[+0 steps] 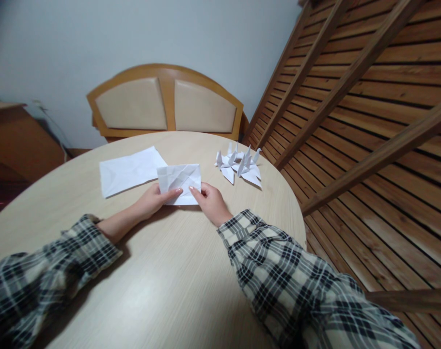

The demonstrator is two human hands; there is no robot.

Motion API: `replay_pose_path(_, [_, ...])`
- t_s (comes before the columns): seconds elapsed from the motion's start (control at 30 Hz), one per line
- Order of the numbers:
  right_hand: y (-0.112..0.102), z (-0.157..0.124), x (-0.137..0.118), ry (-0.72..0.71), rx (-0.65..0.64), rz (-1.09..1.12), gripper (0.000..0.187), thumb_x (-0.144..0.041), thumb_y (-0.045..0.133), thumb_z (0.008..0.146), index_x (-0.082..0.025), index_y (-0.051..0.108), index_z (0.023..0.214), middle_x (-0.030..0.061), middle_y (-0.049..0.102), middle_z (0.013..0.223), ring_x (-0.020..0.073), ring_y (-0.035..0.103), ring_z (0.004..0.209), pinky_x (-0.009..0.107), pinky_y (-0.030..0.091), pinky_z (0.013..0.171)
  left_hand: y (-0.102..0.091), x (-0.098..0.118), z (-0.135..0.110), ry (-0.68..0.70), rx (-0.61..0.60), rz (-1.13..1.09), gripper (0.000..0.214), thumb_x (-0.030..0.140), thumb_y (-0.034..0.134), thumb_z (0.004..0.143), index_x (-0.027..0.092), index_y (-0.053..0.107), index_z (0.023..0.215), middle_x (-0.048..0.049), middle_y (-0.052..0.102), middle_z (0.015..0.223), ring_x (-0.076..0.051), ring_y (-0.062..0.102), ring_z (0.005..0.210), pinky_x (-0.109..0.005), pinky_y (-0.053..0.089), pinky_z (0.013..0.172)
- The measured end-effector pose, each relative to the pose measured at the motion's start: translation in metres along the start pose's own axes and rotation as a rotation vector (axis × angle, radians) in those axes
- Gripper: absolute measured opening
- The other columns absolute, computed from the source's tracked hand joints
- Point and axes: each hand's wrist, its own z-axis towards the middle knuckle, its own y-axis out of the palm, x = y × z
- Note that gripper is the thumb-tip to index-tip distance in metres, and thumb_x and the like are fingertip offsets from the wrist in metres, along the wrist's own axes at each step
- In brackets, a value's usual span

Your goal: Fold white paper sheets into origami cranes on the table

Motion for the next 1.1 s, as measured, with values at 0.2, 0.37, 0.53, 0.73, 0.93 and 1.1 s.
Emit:
replay_pose_path(0.2, [0.0015,-0.0002,-0.0005,0.020,-0.046,0.117,0.031,-0.046,0.066,0.081,-0.018,0.068,0.094,0.0068,0.071,0.094,0.0188,0.062,0.080,0.035,0.049,0.075,-0.0012,-0.0008,0.0001,0.029,0.005,0.010,0.036,0.041,0.071,0.075,0.012,0.068,0.096,-0.0123,0.072,0.097,-0.024,0.064,0.084,-0.034,0.050,0.076])
replay_pose_path(0.37, [0.0016,0.0005,-0.0006,0.041,-0.030,0.165,0.030,-0.046,0.065,0.082,-0.019,0.068,0.093,0.0052,0.071,0.091,0.0174,0.061,0.079,0.033,0.048,0.072,-0.0011,0.0018,-0.0012,0.019,-0.025,0.057,0.037,0.040,0.071,0.076,0.011,0.068,0.098,-0.0126,0.072,0.099,-0.024,0.064,0.085,-0.032,0.050,0.074])
replay_pose_path(0.53, [0.0005,0.0013,-0.0002,0.047,0.033,0.137,0.028,-0.045,0.064,0.082,-0.018,0.066,0.087,0.0027,0.066,0.082,0.0151,0.056,0.071,0.029,0.043,0.064,0.0003,0.0078,-0.0043,0.009,-0.083,0.161,0.039,0.040,0.070,0.075,0.012,0.069,0.102,-0.0109,0.072,0.101,-0.023,0.063,0.085,-0.032,0.051,0.075])
replay_pose_path(0.73, [-0.0010,0.0017,0.0015,0.035,0.077,0.080,0.035,-0.051,0.057,0.086,-0.019,0.057,0.071,-0.0016,0.053,0.065,0.0135,0.046,0.061,0.027,0.037,0.057,-0.0018,0.0050,-0.0034,0.002,-0.107,0.175,0.037,0.041,0.068,0.078,0.011,0.070,0.098,-0.0107,0.072,0.096,-0.020,0.062,0.079,-0.030,0.049,0.070])
replay_pose_path(0.93, [-0.0021,0.0029,0.0008,0.041,0.115,0.109,0.032,-0.051,0.057,0.085,-0.019,0.062,0.082,0.0013,0.060,0.076,0.0156,0.051,0.069,0.028,0.041,0.063,-0.0008,0.0072,-0.0034,0.011,-0.084,0.035,0.036,0.036,0.071,0.076,0.013,0.067,0.102,-0.0115,0.071,0.105,-0.021,0.063,0.086,-0.032,0.050,0.077])
replay_pose_path(1.1, [-0.0029,0.0025,0.0024,0.037,0.114,0.092,0.032,-0.050,0.059,0.085,-0.019,0.064,0.084,0.0023,0.062,0.079,0.0163,0.053,0.072,0.029,0.042,0.064,-0.0001,0.0010,0.0020,0.000,0.044,-0.155,0.040,0.052,0.056,0.086,0.014,0.066,0.096,-0.0111,0.072,0.099,-0.024,0.065,0.090,-0.034,0.052,0.078])
